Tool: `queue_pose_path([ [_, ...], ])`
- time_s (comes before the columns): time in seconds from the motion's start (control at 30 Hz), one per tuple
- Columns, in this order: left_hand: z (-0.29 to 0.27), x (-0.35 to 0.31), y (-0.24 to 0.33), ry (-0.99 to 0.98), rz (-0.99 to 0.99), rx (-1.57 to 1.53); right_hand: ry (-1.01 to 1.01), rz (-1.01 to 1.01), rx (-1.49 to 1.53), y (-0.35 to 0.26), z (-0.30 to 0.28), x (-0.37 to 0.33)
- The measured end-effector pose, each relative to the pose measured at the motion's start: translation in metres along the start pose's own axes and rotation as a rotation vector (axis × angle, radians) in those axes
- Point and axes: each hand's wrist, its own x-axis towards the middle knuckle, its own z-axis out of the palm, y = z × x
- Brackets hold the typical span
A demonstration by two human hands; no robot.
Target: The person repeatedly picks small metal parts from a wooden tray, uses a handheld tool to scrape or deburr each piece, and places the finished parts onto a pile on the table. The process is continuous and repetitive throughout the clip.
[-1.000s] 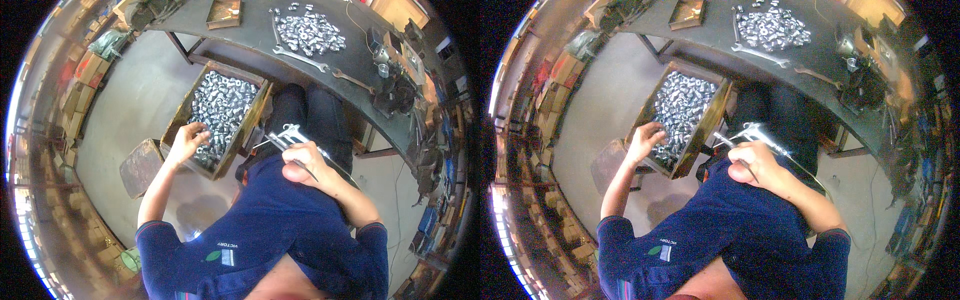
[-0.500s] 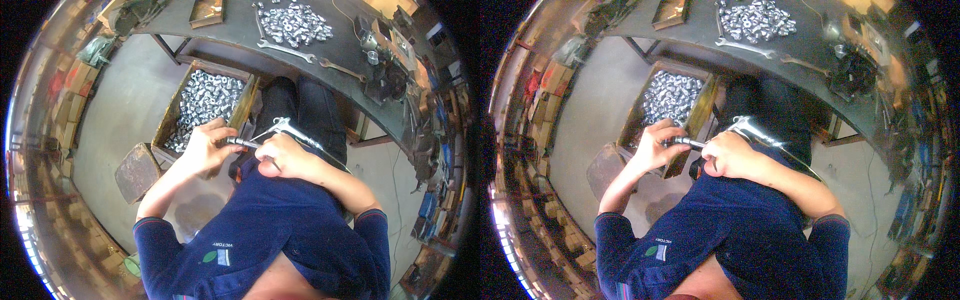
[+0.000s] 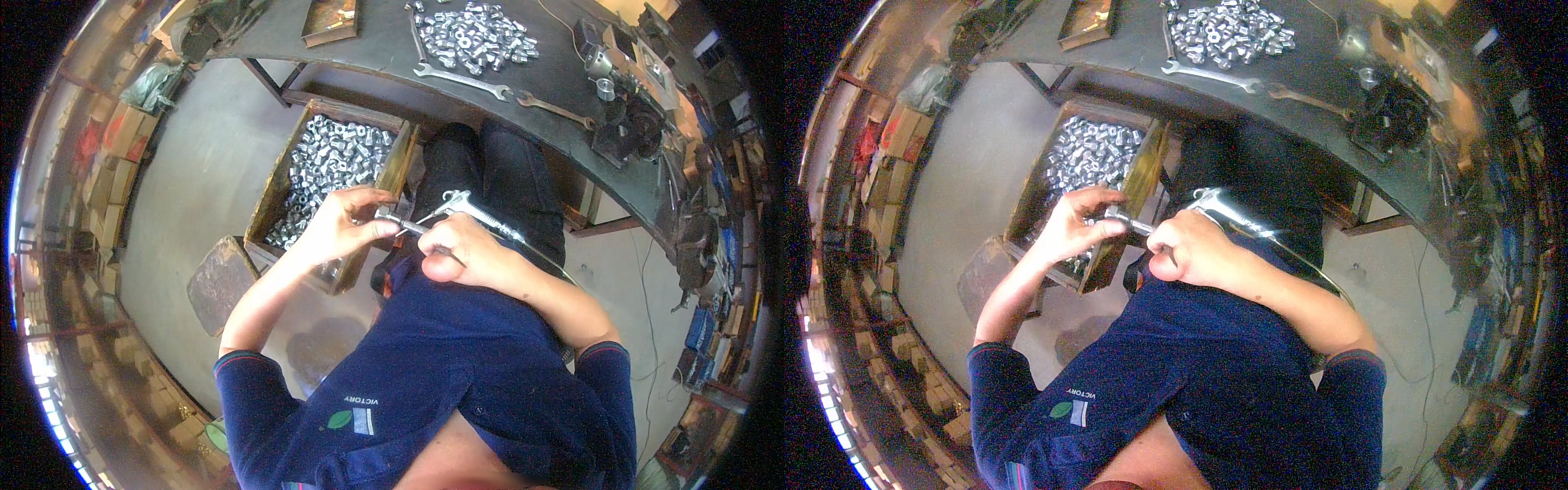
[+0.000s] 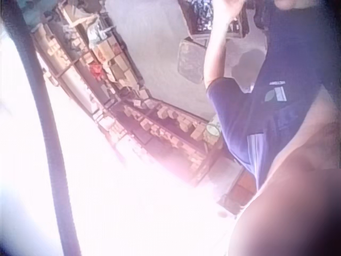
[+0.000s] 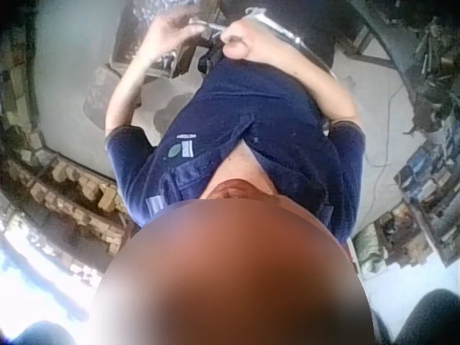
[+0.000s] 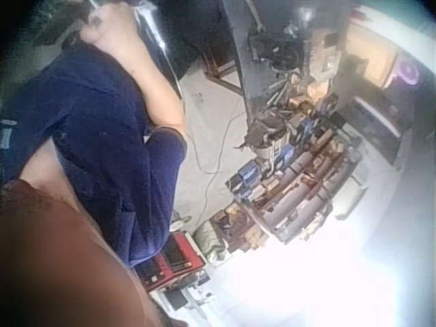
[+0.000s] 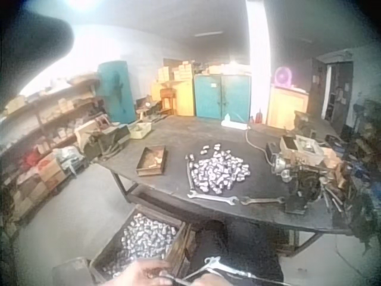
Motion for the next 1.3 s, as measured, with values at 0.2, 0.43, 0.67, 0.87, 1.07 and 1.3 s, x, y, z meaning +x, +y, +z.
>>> queue_pose_path([
  [0.2,0.020,-0.006,-0.008,-0.044,-0.261,-0.486,-0.043,0.065,-0.052,-0.008,-0.004,0.000],
  [0.43,0.013,-0.001,-0.004,-0.012,-0.173,-0.593,-0.247,0.198,0.745,0.007,-0.015,0.000],
  [0.67,0.004,0.013,-0.040,0.492,0.081,0.144,0.194,-0.074,0.306,-0.031,-0.051,-0.020],
  [0.87,0.014,0.013,-0.028,0.484,0.030,0.486,0.291,-0.251,0.163,-0.041,-0.046,-0.015],
  [1.07,0.020,0.014,-0.035,0.447,0.119,0.557,0.196,-0.147,0.206,-0.035,-0.039,-0.003],
  [1.3,0.042,0.043,-0.026,0.239,0.172,0.528,0.234,-0.223,-0.150,0.006,-0.007,0.012],
])
